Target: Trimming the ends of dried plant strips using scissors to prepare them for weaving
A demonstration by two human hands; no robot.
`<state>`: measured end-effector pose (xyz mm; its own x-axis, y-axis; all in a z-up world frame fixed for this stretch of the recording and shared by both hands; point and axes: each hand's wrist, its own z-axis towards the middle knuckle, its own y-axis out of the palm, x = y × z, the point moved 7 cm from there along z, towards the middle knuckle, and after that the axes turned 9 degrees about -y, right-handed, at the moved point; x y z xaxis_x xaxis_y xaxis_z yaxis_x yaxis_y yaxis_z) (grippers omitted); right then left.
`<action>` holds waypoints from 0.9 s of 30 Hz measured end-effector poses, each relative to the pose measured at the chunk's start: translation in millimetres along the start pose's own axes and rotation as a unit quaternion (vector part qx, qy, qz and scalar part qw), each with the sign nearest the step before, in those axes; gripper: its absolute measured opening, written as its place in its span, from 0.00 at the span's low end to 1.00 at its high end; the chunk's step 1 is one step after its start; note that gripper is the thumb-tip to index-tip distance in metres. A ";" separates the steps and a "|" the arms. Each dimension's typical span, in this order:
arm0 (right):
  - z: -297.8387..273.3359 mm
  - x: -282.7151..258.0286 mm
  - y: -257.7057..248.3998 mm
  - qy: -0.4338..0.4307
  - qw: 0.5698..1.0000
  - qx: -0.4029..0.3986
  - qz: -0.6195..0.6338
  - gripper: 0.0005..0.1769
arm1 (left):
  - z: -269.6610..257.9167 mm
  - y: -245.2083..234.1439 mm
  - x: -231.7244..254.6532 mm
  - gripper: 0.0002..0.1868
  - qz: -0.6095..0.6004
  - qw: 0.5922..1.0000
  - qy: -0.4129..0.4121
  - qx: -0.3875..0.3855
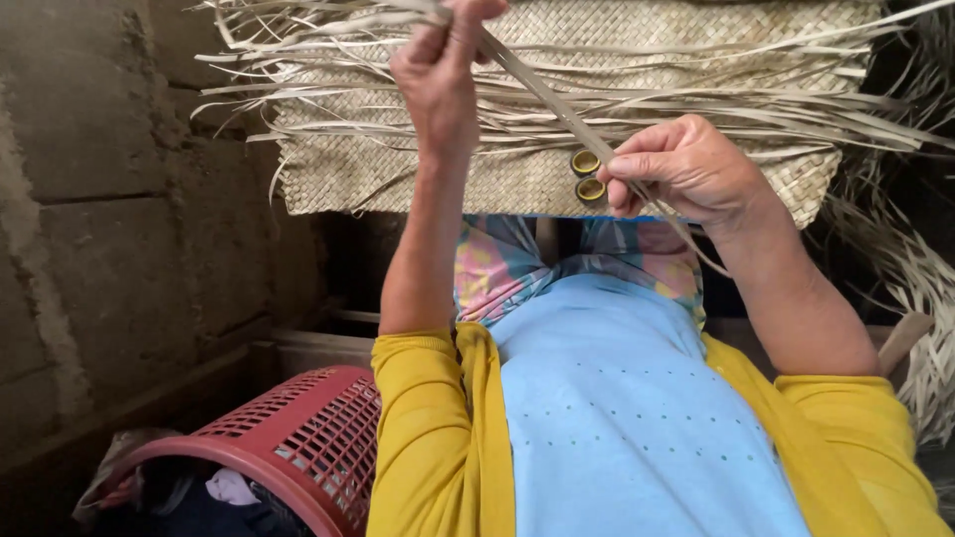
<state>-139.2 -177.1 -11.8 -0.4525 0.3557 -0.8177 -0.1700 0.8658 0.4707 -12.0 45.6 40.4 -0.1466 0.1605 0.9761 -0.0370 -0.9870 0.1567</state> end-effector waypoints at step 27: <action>39.6 -17.6 -12.9 -0.101 0.974 0.204 0.007 0.03 | -154.6 98.4 -47.1 0.32 -0.143 0.860 -0.436 -0.222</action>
<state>-94.4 -180.7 -16.6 -0.2636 0.3955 -0.8798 0.2154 0.9132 0.3459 -161.6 -57.0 -13.5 0.7214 0.1332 0.6796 -0.3511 -0.7755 0.5247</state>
